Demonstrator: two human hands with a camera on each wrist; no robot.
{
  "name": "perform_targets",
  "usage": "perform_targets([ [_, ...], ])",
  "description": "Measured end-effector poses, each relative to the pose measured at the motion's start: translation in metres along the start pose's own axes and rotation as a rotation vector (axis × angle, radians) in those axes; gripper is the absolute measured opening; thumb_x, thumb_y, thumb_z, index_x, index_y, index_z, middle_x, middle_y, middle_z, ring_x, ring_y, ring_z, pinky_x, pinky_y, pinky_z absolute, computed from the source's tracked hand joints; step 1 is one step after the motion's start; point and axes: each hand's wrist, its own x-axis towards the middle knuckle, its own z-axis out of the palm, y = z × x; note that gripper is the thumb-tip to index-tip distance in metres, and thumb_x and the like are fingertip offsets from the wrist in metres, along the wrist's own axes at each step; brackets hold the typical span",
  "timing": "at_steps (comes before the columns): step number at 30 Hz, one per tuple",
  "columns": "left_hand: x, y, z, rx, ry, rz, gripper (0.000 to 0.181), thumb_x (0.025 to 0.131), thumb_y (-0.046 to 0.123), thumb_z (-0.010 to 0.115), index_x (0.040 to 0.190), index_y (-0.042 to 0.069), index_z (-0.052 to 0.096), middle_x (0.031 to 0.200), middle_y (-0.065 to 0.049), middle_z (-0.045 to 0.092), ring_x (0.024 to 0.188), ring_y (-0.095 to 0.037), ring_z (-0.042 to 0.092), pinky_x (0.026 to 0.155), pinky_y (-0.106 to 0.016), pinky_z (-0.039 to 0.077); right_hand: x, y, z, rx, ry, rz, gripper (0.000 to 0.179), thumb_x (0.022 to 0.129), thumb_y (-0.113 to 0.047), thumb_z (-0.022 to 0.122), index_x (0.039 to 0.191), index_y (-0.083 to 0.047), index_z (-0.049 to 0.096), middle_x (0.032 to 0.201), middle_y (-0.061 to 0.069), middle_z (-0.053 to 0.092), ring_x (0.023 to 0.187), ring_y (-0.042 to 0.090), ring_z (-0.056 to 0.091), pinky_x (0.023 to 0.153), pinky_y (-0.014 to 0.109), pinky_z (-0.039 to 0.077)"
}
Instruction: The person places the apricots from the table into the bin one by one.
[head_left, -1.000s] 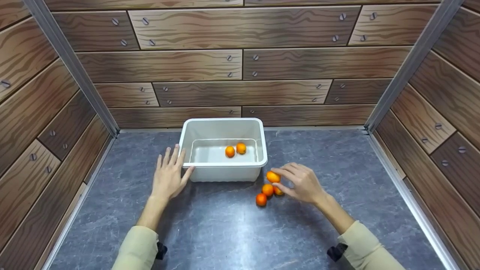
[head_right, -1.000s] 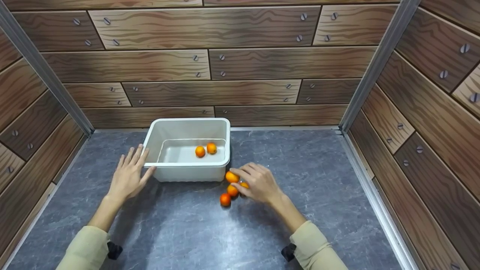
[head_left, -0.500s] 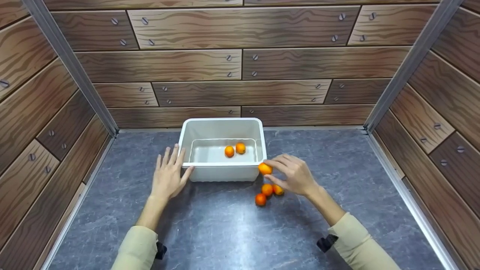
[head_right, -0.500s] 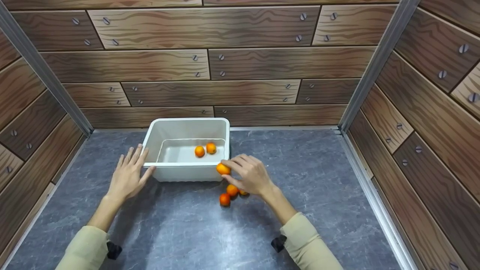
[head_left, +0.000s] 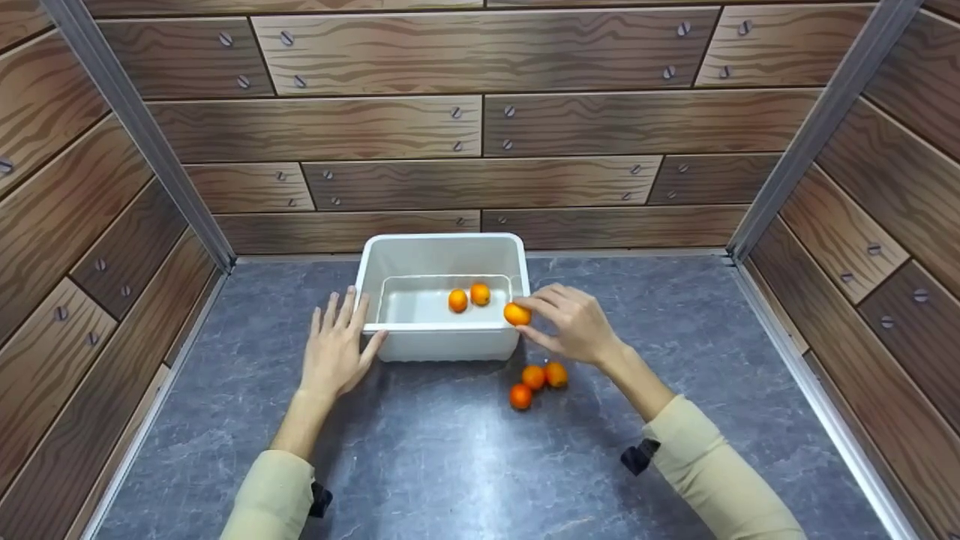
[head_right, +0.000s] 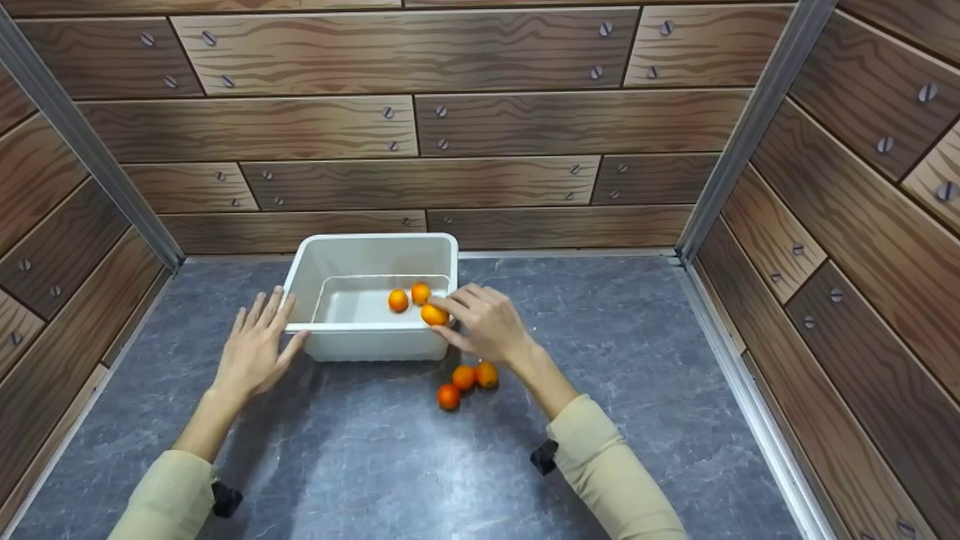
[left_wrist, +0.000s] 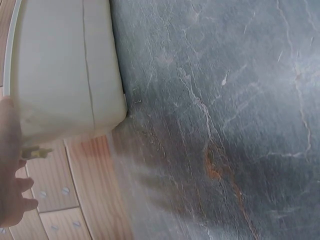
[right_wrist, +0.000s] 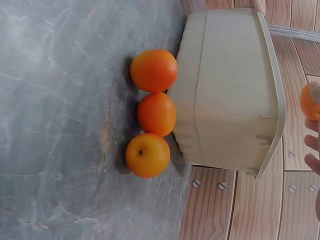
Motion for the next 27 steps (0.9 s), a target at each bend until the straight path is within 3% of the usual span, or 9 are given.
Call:
perform_targets([
  [13,0.001,0.000,0.001,0.013,0.020,0.007,0.074,0.105,0.056,0.052,0.161,0.009,0.043,0.171,-0.018,0.037,0.158,-0.046,0.035,0.128,-0.066,0.030,0.019,0.015,0.015,-0.057,-0.082,-0.039,0.038,0.086,-0.036,0.086,0.114,-0.012,0.079,0.096,0.004,0.079,0.083,0.020,0.072,0.072,0.032,0.063],
  [27,0.000,-0.001,0.002,-0.003,0.023,0.008,0.073,0.105,0.055,0.052,0.161,0.009,0.043,0.171,-0.018,0.037,0.159,-0.046,0.034,0.128,-0.067,0.028,0.034,0.019,0.023,-0.147,-0.304,-0.058,0.036,0.093,-0.039,0.079,0.122,-0.017,0.077,0.103,0.003,0.079,0.091,0.024,0.074,0.076,0.037,0.064],
])
